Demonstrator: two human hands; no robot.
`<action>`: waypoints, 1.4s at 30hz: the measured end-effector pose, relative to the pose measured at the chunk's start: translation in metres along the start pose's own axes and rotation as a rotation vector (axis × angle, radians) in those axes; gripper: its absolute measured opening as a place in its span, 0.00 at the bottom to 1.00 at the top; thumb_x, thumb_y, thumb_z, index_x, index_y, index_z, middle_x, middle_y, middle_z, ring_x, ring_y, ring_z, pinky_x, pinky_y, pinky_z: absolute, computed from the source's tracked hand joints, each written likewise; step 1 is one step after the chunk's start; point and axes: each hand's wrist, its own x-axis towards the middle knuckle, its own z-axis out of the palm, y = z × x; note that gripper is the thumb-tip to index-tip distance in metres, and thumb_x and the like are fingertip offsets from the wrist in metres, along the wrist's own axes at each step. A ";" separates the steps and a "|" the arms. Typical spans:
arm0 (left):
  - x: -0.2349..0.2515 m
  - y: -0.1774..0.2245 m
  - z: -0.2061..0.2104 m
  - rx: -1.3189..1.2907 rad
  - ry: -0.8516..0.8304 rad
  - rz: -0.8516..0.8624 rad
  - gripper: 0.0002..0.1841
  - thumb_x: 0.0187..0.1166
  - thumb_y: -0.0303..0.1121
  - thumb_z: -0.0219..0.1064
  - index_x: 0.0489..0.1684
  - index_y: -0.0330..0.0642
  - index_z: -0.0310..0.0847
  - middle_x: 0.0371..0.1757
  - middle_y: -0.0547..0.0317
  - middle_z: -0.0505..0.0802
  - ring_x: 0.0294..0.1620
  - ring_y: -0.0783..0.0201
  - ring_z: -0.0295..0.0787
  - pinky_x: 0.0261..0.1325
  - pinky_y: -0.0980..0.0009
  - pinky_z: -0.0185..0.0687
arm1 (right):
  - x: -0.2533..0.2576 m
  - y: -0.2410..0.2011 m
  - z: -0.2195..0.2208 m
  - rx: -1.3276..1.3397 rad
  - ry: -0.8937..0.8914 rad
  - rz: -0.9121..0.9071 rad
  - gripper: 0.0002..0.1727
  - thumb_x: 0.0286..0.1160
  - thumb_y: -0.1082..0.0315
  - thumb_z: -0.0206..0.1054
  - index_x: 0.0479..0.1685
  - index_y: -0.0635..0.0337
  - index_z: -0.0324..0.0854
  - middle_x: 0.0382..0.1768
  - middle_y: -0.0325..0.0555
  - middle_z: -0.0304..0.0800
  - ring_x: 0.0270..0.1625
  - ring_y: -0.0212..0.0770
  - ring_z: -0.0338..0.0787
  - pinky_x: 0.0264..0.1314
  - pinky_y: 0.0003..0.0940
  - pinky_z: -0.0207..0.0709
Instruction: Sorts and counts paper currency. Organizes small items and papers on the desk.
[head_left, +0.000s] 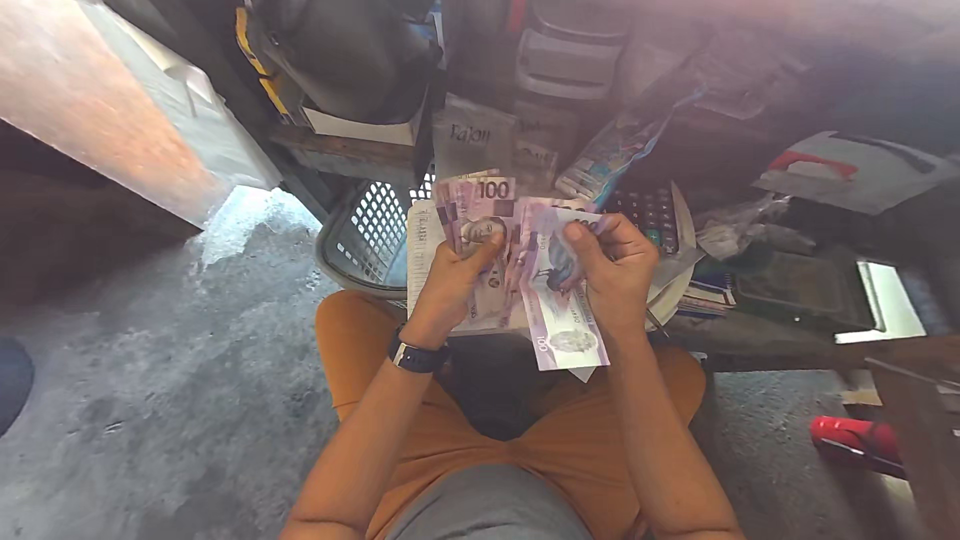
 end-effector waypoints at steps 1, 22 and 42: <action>0.000 -0.001 0.001 -0.006 0.000 0.033 0.05 0.85 0.29 0.63 0.50 0.50 0.81 0.38 0.74 0.93 0.37 0.79 0.90 0.44 0.78 0.89 | -0.001 -0.001 0.002 0.019 -0.020 0.020 0.04 0.76 0.72 0.72 0.44 0.54 0.86 0.32 0.23 0.90 0.31 0.14 0.86 0.34 0.11 0.82; -0.008 -0.016 -0.009 -0.017 -0.165 0.165 0.13 0.77 0.17 0.65 0.45 0.50 0.83 0.30 0.71 0.92 0.23 0.81 0.85 0.24 0.83 0.82 | 0.005 -0.017 0.010 -0.041 -0.156 0.274 0.04 0.75 0.72 0.73 0.45 0.59 0.89 0.39 0.30 0.90 0.31 0.17 0.86 0.34 0.14 0.83; -0.014 -0.017 -0.018 0.023 -0.289 0.041 0.32 0.85 0.68 0.44 0.74 0.59 0.75 0.56 0.70 0.92 0.52 0.74 0.91 0.52 0.70 0.90 | 0.010 -0.005 0.019 -0.064 -0.047 0.243 0.04 0.71 0.75 0.74 0.40 0.65 0.89 0.39 0.35 0.91 0.36 0.19 0.88 0.41 0.16 0.85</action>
